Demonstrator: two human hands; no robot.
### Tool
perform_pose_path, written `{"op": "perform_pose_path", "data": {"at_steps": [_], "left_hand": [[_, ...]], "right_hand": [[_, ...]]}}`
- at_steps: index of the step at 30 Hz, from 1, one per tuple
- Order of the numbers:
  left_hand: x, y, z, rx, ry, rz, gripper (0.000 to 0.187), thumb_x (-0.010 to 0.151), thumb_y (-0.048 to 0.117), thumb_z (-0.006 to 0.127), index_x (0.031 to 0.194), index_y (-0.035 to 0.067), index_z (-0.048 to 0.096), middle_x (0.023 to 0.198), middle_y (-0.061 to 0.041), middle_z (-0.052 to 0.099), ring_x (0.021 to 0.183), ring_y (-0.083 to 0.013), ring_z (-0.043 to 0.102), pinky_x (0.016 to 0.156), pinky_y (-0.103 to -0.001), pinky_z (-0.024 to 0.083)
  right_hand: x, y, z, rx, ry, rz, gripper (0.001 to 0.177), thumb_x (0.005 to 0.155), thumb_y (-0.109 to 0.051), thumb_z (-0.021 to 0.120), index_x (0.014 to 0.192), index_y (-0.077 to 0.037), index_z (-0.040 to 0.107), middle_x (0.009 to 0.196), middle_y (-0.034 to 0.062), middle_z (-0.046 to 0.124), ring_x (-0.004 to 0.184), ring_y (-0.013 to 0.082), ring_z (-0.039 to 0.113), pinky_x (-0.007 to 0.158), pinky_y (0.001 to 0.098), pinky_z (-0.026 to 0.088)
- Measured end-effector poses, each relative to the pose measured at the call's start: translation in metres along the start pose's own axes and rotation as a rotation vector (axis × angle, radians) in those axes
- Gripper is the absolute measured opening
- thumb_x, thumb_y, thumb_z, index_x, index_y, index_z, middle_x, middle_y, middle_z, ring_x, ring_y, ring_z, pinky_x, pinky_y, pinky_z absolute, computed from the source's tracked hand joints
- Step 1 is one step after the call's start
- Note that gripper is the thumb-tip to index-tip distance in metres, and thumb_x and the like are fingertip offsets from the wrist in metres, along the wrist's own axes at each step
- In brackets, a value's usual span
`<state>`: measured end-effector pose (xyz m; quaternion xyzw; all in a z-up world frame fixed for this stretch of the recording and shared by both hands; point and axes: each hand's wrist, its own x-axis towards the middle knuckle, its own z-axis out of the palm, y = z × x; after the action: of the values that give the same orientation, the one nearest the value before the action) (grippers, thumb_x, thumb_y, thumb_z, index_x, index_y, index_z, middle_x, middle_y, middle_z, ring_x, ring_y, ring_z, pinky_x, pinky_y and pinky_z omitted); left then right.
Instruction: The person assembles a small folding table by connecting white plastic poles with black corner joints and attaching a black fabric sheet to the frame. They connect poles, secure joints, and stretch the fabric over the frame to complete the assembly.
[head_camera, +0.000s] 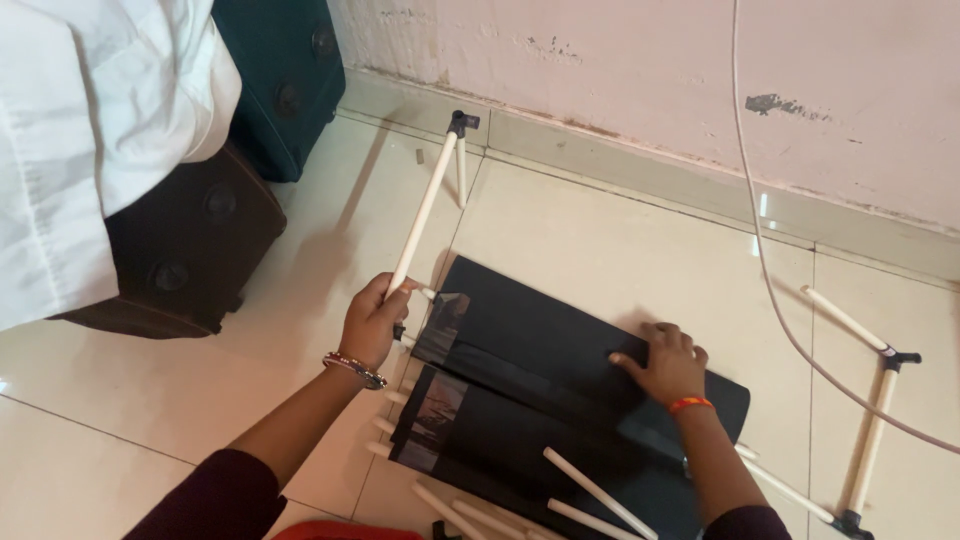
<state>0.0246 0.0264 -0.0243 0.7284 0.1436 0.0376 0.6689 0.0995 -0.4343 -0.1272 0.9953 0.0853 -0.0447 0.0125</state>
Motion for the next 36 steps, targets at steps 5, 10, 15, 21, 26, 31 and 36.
{"op": "perform_pose_path", "data": {"at_steps": [5, 10, 15, 21, 26, 31, 36], "left_hand": [[-0.005, 0.008, 0.0, 0.103, 0.004, -0.029, 0.025, 0.101, 0.022, 0.055, 0.109, 0.006, 0.073, 0.064, 0.004, 0.047, 0.057, -0.0069, 0.043, 0.052, -0.025, 0.038], [-0.008, 0.011, 0.005, 0.11, 0.004, 0.017, 0.024, 0.1, 0.023, 0.056, 0.107, 0.005, 0.071, 0.064, 0.004, 0.048, 0.056, -0.0073, 0.044, 0.052, -0.026, 0.038], [-0.01, 0.012, 0.013, 0.101, -0.011, 0.039, 0.023, 0.1, 0.024, 0.057, 0.104, 0.004, 0.068, 0.065, 0.003, 0.05, 0.057, -0.007, 0.046, 0.053, -0.025, 0.04], [-0.009, 0.014, 0.013, 0.137, 0.004, 0.014, 0.025, 0.101, 0.026, 0.058, 0.1, 0.003, 0.067, 0.064, 0.002, 0.052, 0.056, -0.0077, 0.046, 0.052, -0.026, 0.04], [-0.005, 0.011, 0.002, 0.126, 0.022, 0.009, 0.023, 0.099, 0.026, 0.056, 0.102, 0.007, 0.069, 0.063, 0.004, 0.05, 0.055, -0.0066, 0.045, 0.05, -0.026, 0.04], [-0.001, 0.005, -0.003, 0.063, 0.033, 0.002, 0.024, 0.101, 0.026, 0.06, 0.099, 0.003, 0.067, 0.062, 0.003, 0.048, 0.056, -0.0071, 0.044, 0.051, -0.026, 0.038], [0.0, 0.004, -0.002, 0.013, 0.014, 0.021, 0.023, 0.101, 0.025, 0.059, 0.099, 0.004, 0.068, 0.063, 0.004, 0.046, 0.057, -0.0064, 0.043, 0.052, -0.025, 0.038]], "right_hand": [[-0.013, -0.054, -0.046, -0.041, 0.079, -0.204, 0.075, 0.076, -0.056, 0.075, 0.137, -0.016, 0.058, 0.127, 0.0075, 0.059, 0.117, 0.0297, 0.057, 0.101, 0.0535, 0.042], [-0.064, -0.11, -0.042, 0.185, -0.1, -0.556, 0.059, 0.078, -0.041, 0.081, 0.126, -0.011, 0.063, 0.114, 0.0108, 0.063, 0.107, 0.0318, 0.059, 0.094, 0.0479, 0.044], [-0.08, -0.121, -0.028, 0.16, 0.08, -0.659, 0.05, 0.071, -0.028, 0.079, 0.113, -0.005, 0.067, 0.107, 0.0142, 0.065, 0.095, 0.0322, 0.062, 0.082, 0.0479, 0.047], [-0.077, -0.128, -0.025, 0.065, -0.25, -0.53, 0.014, 0.096, -0.018, 0.062, 0.105, -0.008, 0.065, 0.109, 0.0112, 0.066, 0.098, 0.027, 0.067, 0.082, 0.0374, 0.056], [-0.06, -0.101, -0.069, 0.538, -0.273, -0.563, 0.036, 0.084, -0.016, 0.063, 0.116, 0.0, 0.064, 0.111, 0.0207, 0.068, 0.098, 0.0395, 0.066, 0.085, 0.0448, 0.054], [-0.02, -0.07, -0.11, 0.577, -0.306, -0.48, 0.035, 0.087, -0.014, 0.057, 0.12, -0.005, 0.065, 0.108, 0.0194, 0.071, 0.098, 0.0385, 0.069, 0.089, 0.0442, 0.055], [0.027, -0.071, -0.109, 0.019, 0.1, -0.324, 0.039, 0.091, -0.016, 0.057, 0.13, -0.013, 0.063, 0.111, 0.012, 0.067, 0.098, 0.032, 0.066, 0.084, 0.0461, 0.053]]}}
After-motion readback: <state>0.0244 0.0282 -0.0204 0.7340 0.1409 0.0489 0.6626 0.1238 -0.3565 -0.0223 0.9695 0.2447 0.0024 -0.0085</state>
